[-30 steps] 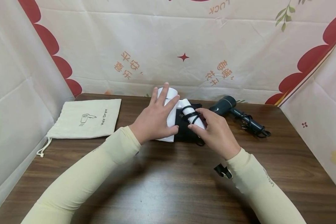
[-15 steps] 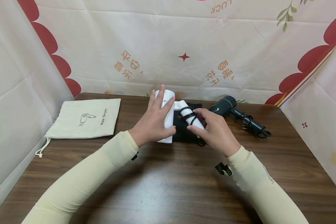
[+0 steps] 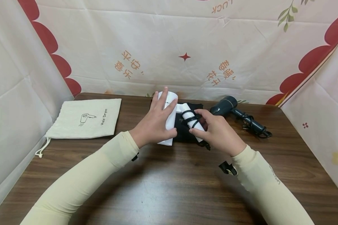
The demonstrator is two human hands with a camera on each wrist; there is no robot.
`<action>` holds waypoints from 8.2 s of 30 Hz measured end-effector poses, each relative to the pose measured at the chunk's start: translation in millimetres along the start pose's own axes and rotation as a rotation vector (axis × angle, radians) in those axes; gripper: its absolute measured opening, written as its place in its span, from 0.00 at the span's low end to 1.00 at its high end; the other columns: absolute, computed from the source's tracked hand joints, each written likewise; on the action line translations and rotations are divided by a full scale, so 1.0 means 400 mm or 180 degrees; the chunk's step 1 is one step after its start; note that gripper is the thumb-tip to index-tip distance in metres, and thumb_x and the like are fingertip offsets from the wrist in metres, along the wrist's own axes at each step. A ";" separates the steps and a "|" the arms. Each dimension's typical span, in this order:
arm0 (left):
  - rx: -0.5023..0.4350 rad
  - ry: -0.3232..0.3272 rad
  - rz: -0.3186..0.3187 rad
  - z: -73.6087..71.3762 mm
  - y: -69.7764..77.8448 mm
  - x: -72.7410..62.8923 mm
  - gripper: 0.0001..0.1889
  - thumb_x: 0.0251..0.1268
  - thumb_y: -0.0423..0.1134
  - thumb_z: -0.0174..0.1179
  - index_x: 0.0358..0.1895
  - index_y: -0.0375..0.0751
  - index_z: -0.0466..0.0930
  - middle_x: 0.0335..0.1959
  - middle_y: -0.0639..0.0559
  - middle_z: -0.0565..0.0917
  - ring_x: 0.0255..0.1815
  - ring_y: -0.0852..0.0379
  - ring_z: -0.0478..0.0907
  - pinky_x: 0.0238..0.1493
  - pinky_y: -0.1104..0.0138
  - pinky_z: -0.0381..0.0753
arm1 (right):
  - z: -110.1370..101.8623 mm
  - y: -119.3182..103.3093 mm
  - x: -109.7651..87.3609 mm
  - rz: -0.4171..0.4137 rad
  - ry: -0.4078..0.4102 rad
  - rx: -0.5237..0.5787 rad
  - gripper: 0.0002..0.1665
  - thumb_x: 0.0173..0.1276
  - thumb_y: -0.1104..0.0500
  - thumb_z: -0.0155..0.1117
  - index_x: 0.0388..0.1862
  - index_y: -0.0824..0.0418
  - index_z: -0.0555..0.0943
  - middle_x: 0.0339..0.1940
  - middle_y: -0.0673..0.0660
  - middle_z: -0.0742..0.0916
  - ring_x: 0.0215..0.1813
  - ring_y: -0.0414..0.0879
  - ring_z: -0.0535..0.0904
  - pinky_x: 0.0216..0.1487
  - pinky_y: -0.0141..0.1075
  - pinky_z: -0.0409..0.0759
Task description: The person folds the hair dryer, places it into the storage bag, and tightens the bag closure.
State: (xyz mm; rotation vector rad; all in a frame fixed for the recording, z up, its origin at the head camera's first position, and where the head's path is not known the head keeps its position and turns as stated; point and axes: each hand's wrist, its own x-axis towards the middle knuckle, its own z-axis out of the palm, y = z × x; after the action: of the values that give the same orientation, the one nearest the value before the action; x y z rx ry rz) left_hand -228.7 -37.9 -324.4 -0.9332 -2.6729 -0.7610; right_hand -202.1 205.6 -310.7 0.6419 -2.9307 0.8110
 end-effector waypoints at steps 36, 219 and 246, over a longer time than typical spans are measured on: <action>-0.0097 0.0285 0.0095 0.000 0.028 0.006 0.44 0.52 0.41 0.68 0.75 0.36 0.61 0.81 0.39 0.39 0.79 0.35 0.30 0.71 0.47 0.58 | 0.038 -0.008 -0.011 -0.0278 0.0492 -0.0048 0.40 0.66 0.52 0.70 0.71 0.66 0.66 0.35 0.56 0.83 0.31 0.46 0.76 0.32 0.39 0.78; -0.0062 -0.1664 -0.0261 0.085 -0.135 -0.057 0.33 0.70 0.52 0.58 0.75 0.44 0.64 0.77 0.39 0.55 0.75 0.42 0.56 0.70 0.53 0.62 | -0.030 0.111 -0.063 0.0400 0.0888 -0.0397 0.34 0.70 0.61 0.57 0.72 0.73 0.62 0.61 0.72 0.75 0.50 0.64 0.73 0.50 0.62 0.74; 0.0765 -0.1720 -0.0425 0.057 -0.192 -0.087 0.31 0.75 0.60 0.49 0.64 0.37 0.75 0.61 0.36 0.70 0.56 0.43 0.74 0.58 0.53 0.74 | -0.063 0.116 -0.087 0.0438 0.1043 -0.0393 0.33 0.71 0.62 0.57 0.72 0.72 0.63 0.59 0.72 0.75 0.49 0.63 0.72 0.49 0.63 0.74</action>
State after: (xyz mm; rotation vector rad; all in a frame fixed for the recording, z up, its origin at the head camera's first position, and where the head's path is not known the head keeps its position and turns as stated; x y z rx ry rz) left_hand -250.5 -95.1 -387.0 -1.0187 -3.2199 -0.2106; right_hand -190.8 267.7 -316.3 0.2704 -2.7170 0.6647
